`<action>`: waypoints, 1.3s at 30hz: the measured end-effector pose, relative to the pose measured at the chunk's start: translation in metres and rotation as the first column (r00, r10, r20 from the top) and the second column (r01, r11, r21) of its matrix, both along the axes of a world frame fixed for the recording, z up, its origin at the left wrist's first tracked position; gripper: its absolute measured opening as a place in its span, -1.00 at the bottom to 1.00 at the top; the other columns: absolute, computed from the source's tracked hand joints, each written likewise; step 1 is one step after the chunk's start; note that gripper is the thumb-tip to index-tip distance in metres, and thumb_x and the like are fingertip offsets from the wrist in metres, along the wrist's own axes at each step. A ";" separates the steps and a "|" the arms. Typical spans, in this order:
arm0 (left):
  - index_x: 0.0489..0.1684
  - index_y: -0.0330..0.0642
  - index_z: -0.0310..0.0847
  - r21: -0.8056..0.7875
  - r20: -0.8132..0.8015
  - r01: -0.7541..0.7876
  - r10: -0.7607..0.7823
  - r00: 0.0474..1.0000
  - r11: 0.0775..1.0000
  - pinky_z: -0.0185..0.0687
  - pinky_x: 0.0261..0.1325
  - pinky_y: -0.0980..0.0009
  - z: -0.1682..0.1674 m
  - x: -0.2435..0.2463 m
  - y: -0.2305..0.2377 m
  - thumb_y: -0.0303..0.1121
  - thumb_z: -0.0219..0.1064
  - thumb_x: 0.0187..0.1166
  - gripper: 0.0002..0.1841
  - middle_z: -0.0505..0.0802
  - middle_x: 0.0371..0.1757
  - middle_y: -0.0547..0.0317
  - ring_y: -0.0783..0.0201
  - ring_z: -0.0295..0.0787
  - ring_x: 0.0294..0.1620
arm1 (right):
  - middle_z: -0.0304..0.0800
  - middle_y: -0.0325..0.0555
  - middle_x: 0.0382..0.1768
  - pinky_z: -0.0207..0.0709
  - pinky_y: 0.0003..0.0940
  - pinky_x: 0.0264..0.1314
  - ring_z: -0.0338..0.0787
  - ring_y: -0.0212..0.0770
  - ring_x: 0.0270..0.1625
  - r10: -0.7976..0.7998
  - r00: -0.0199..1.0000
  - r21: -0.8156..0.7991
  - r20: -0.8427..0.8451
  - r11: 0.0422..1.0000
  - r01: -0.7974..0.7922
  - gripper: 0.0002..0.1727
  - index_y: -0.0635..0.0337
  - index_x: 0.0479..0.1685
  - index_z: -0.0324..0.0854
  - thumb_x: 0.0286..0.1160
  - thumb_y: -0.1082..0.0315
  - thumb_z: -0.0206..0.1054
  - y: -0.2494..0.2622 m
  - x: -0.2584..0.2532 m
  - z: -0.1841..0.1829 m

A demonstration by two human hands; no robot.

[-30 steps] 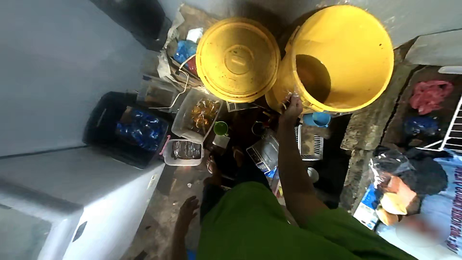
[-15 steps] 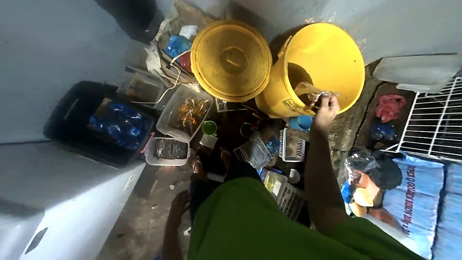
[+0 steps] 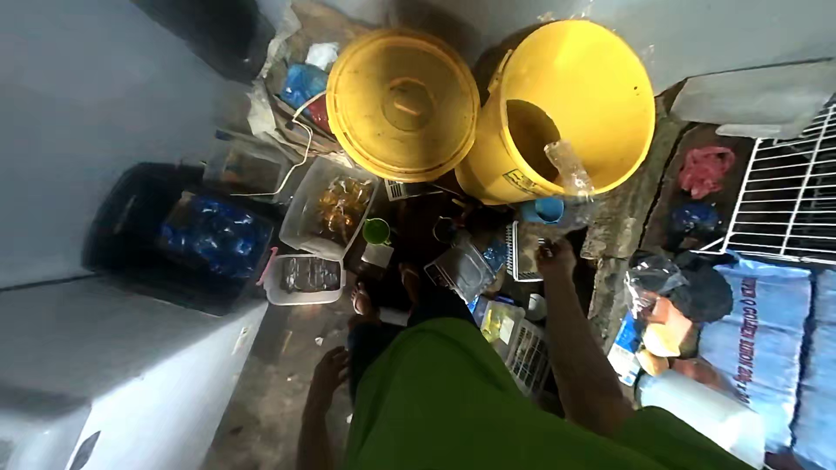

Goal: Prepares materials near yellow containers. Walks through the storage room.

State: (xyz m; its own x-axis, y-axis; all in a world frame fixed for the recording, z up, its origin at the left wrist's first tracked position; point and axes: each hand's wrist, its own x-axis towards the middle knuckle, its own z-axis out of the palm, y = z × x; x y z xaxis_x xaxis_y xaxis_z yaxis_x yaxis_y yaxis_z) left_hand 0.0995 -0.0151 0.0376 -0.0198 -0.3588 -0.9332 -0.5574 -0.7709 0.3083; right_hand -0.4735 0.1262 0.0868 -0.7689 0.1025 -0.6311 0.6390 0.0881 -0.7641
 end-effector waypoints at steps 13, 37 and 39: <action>0.57 -0.17 0.44 -0.070 0.017 -0.117 0.118 0.993 0.991 0.69 0.18 -0.06 0.019 -0.005 -0.015 -0.19 0.17 0.81 -0.56 0.74 0.38 -0.13 -0.03 0.74 0.29 | 0.75 0.01 -0.02 0.74 -0.24 -0.23 0.79 -0.18 -0.25 0.455 0.857 -0.095 -0.241 0.868 -0.487 -0.36 -0.02 0.81 0.08 0.81 0.10 0.13 -0.257 -0.006 -0.021; 0.58 -0.18 0.44 -0.051 -0.014 -0.047 0.046 0.999 0.998 0.69 0.21 -0.08 0.009 -0.003 -0.019 -0.18 0.20 0.79 -0.54 0.75 0.37 -0.15 -0.04 0.75 0.29 | 0.79 0.05 0.01 0.73 -0.04 0.01 0.82 -0.13 -0.12 0.711 0.699 0.553 -0.068 0.611 -0.567 -0.54 0.20 0.31 0.60 0.82 0.03 0.06 -0.020 -0.093 0.083; 0.59 -0.18 0.43 -0.041 -0.004 0.000 -0.001 1.000 0.999 0.69 0.23 -0.10 0.007 -0.006 -0.028 -0.18 0.18 0.80 -0.54 0.73 0.40 -0.16 -0.06 0.73 0.33 | 0.74 0.15 0.11 0.65 0.07 0.07 0.76 -0.02 -0.03 0.732 0.669 0.571 0.124 0.499 -0.652 -0.48 0.20 0.44 0.52 0.78 -0.02 0.10 0.003 -0.109 0.082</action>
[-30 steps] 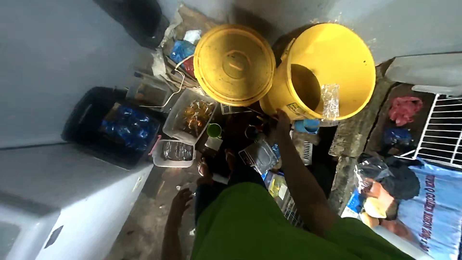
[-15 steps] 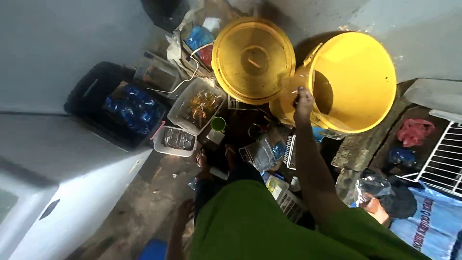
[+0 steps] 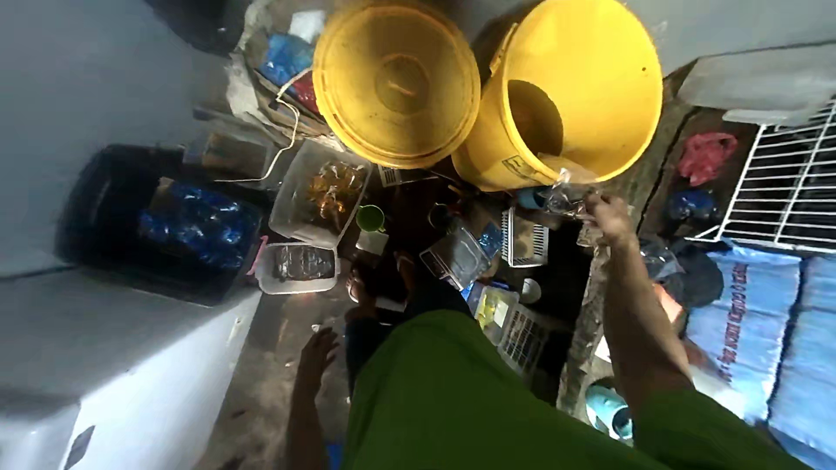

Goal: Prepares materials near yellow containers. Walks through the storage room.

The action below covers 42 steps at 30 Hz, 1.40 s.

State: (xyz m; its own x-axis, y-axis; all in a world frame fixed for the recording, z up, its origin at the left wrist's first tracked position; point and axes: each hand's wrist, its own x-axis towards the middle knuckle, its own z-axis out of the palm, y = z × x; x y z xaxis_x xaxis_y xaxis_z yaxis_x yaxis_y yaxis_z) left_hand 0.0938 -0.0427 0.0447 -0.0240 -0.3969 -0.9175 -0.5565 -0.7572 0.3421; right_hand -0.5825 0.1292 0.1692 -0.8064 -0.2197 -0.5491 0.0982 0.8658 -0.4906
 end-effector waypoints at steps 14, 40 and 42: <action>0.56 -0.19 0.47 0.060 0.071 0.198 -0.202 0.977 0.978 0.67 0.21 -0.12 0.013 -0.020 -0.003 -0.19 0.24 0.77 -0.54 0.74 0.39 -0.16 -0.08 0.73 0.32 | 0.56 0.16 0.46 0.83 -0.05 0.00 0.84 0.00 0.08 -0.428 0.902 -0.621 0.064 0.690 0.371 0.18 -0.12 0.92 -0.30 0.42 -0.03 0.55 -0.017 -0.028 -0.085; 0.57 -0.21 0.47 0.126 -0.055 0.728 -0.728 0.684 0.674 0.69 0.21 -0.15 -0.075 0.026 -0.069 -0.26 0.24 0.77 -0.56 0.80 0.29 -0.22 -0.14 0.77 0.25 | 0.84 0.00 -0.16 0.74 -0.22 0.10 0.84 -0.26 -0.11 -0.401 0.896 -0.275 -0.193 0.898 0.343 -0.67 0.35 0.03 0.72 0.75 0.22 0.22 0.148 0.292 -0.083; 0.58 -0.21 0.45 0.148 -0.025 0.750 -0.756 0.654 0.644 0.67 0.22 -0.15 -0.071 0.033 -0.075 -0.25 0.24 0.77 -0.54 0.77 0.33 -0.23 -0.14 0.75 0.29 | 0.83 0.01 -0.17 0.72 -0.24 0.10 0.82 -0.27 -0.12 -0.436 0.883 -0.241 -0.175 0.888 0.390 -0.67 0.35 0.03 0.72 0.75 0.22 0.22 0.164 0.314 -0.105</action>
State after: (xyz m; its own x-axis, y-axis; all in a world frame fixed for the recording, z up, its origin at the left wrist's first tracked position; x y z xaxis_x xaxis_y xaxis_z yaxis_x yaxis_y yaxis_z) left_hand 0.1272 -0.1179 -0.0263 -0.2253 -0.1318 -0.9653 -0.9650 -0.1066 0.2397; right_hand -0.2684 0.2933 0.0641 -0.9410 0.0767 -0.3295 0.2966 0.6555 -0.6945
